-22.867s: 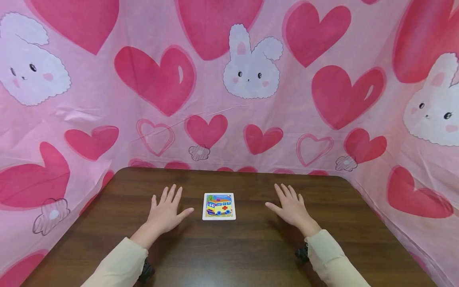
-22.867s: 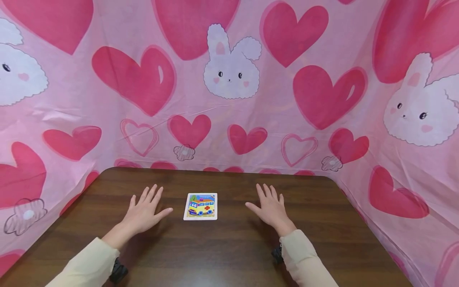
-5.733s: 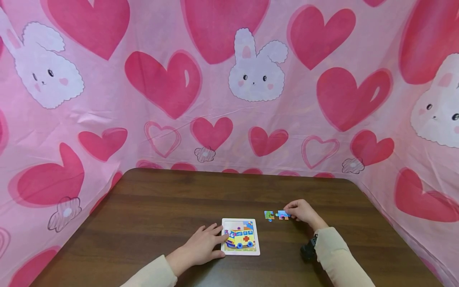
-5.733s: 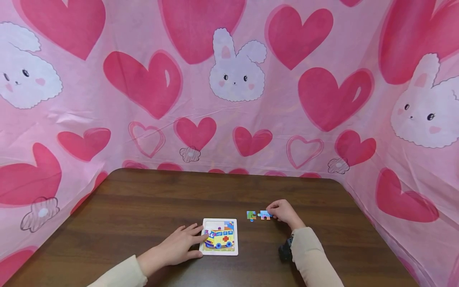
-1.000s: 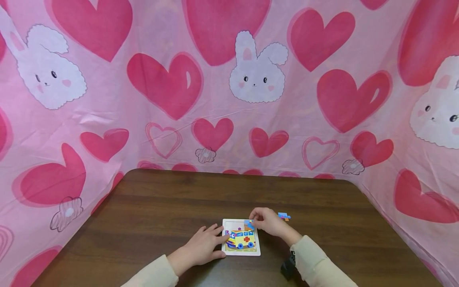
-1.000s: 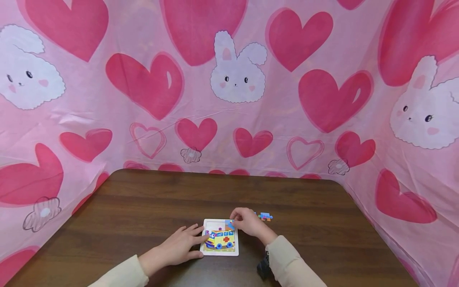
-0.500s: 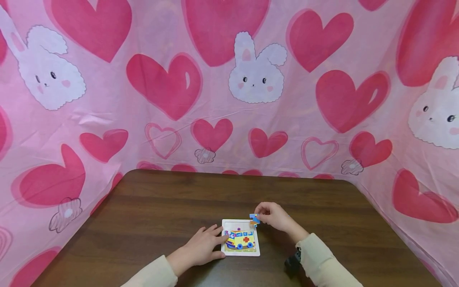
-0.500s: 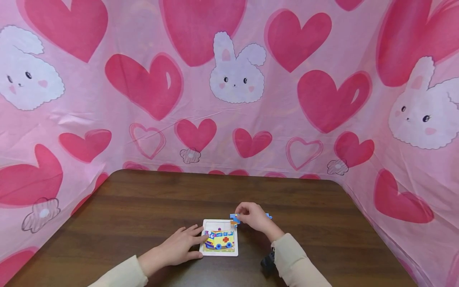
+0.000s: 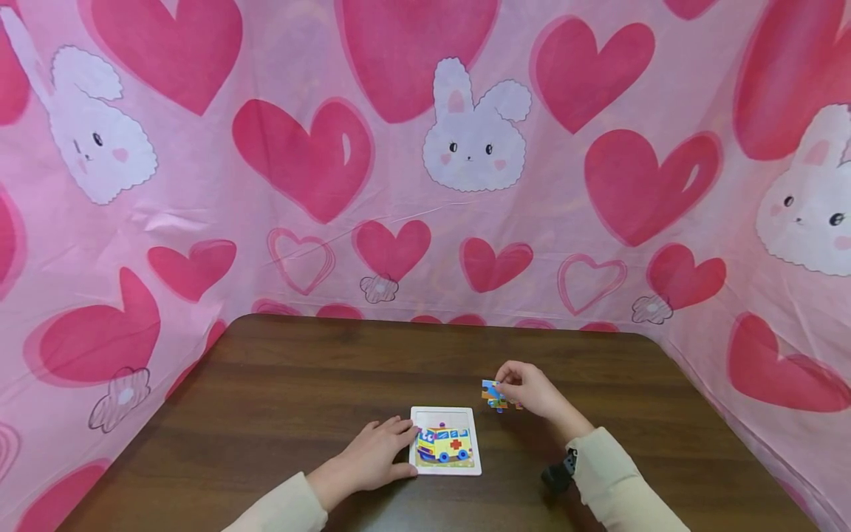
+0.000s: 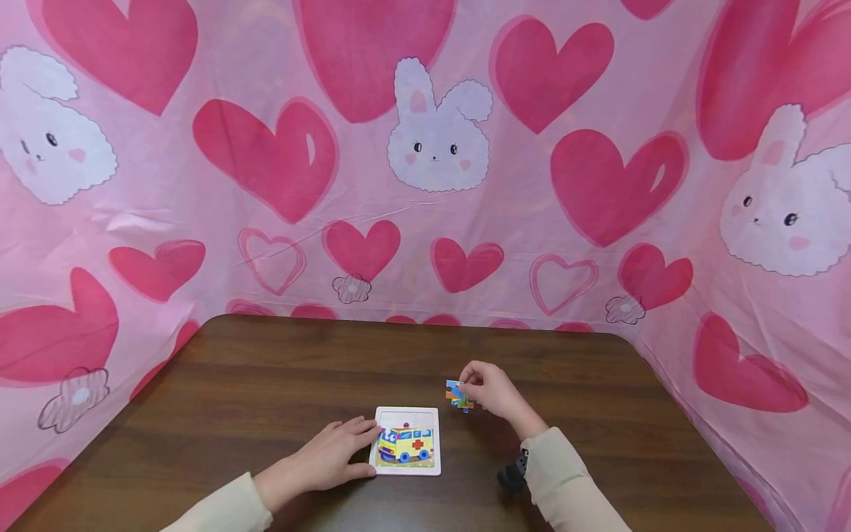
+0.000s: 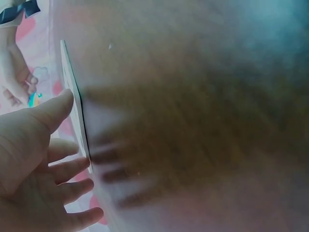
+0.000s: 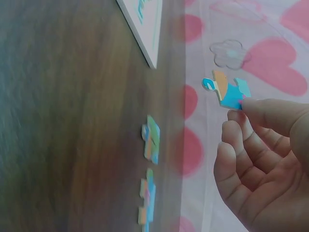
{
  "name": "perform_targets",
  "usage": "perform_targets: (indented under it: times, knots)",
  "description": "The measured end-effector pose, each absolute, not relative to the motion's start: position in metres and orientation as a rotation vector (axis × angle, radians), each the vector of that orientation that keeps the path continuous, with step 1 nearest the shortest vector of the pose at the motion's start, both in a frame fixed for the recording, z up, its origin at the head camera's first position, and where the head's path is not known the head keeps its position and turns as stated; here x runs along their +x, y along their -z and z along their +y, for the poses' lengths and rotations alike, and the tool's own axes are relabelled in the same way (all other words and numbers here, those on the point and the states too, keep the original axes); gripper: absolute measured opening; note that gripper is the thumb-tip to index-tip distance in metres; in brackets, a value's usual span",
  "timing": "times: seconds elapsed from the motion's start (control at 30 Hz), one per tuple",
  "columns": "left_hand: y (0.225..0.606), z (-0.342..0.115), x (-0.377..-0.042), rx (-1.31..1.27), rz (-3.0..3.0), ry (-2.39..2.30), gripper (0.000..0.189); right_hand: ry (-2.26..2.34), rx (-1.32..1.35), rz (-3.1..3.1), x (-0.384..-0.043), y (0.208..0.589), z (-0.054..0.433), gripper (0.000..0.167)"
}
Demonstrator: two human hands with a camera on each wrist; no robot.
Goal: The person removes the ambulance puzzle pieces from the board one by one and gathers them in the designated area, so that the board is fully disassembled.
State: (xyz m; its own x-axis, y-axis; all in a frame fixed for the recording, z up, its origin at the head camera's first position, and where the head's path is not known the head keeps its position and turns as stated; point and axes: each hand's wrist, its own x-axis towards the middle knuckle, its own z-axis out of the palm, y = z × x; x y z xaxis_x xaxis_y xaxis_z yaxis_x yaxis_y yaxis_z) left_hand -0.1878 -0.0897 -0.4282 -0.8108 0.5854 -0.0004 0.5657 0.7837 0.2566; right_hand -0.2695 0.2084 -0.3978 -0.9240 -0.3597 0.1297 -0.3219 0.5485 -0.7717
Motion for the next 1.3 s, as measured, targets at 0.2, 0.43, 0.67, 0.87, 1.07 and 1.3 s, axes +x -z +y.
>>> perform_targets:
  times: [0.2, 0.43, 0.67, 0.87, 1.07, 1.3]
  knots:
    - [0.428, -0.088, -0.188, 0.915, 2.927, -0.367, 0.065, 1.431, -0.605, 2.703, -0.272, 0.391, 0.224, 0.009]
    - [0.430, -0.086, -0.190, 0.832, 2.914, -0.377, 0.071, 1.511, -0.522, 2.670, -0.277, 0.392, 0.247, 0.011]
    - [0.430, -0.085, -0.191, 0.812, 2.879, -0.383, 0.069, 1.504, -0.289, 2.700, -0.288, 0.406, 0.270, 0.015]
    - [0.427, -0.083, -0.191, 0.788, 2.876, -0.350, 0.068, 1.435, -0.153, 2.732, -0.290, 0.414, 0.287, 0.018]
    - [0.426, -0.082, -0.190, 0.782, 2.874, -0.333, 0.068, 1.378, -0.064, 2.725, -0.288, 0.418, 0.298, 0.018]
    - [0.427, -0.082, -0.191, 0.789, 2.882, -0.323, 0.068, 1.342, 0.004, 2.698, -0.289, 0.425, 0.304, 0.014]
